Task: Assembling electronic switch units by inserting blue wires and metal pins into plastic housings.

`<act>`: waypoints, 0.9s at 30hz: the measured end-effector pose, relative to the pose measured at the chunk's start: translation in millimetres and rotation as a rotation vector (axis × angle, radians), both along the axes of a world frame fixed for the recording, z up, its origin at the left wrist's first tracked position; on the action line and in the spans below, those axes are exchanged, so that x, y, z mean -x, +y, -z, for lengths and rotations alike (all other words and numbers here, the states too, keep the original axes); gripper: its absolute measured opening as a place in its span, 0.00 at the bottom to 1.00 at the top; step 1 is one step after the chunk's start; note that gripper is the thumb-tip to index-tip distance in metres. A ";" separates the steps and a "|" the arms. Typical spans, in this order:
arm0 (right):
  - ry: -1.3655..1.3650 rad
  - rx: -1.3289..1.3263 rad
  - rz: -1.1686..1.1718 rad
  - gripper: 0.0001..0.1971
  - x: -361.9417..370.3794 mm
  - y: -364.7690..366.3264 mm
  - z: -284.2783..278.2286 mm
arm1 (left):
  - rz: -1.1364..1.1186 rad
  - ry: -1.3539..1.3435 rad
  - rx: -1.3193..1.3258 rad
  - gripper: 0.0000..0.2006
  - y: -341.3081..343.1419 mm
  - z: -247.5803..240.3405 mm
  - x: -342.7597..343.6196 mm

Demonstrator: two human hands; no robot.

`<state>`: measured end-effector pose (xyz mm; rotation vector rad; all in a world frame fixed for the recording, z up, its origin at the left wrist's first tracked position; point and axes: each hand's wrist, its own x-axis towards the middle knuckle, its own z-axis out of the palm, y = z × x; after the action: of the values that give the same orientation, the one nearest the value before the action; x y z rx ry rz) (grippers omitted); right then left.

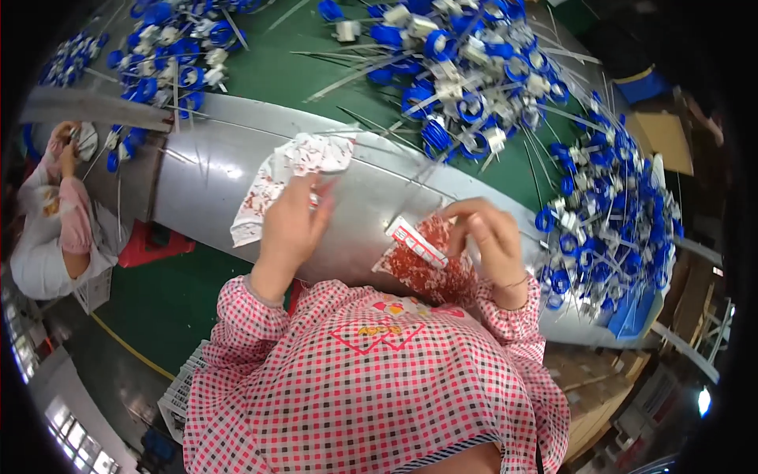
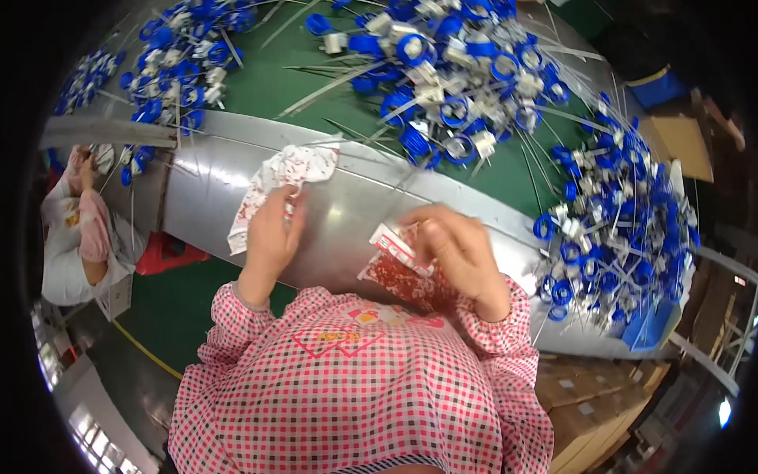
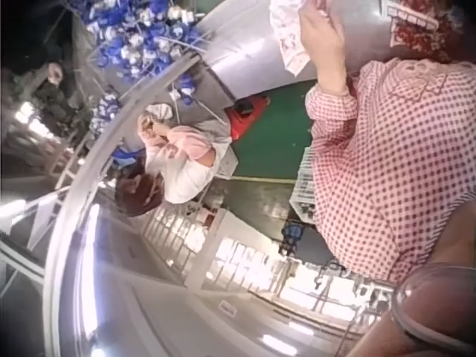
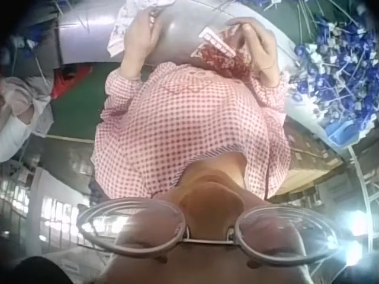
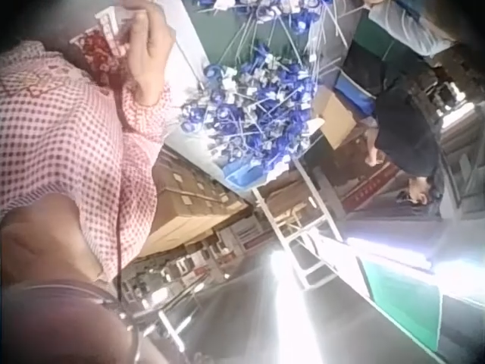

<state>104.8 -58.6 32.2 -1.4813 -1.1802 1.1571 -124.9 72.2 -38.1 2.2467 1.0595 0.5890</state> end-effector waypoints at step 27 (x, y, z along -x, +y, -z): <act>0.230 0.478 0.463 0.12 -1.8 -153.6 76.4 | 1.072 0.339 -0.656 0.10 -27.5 35.4 -134.3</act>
<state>106.5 -212.3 -44.2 -1.7918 -0.3778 1.2842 9.4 44.7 -73.6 3.0741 -0.3906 0.0596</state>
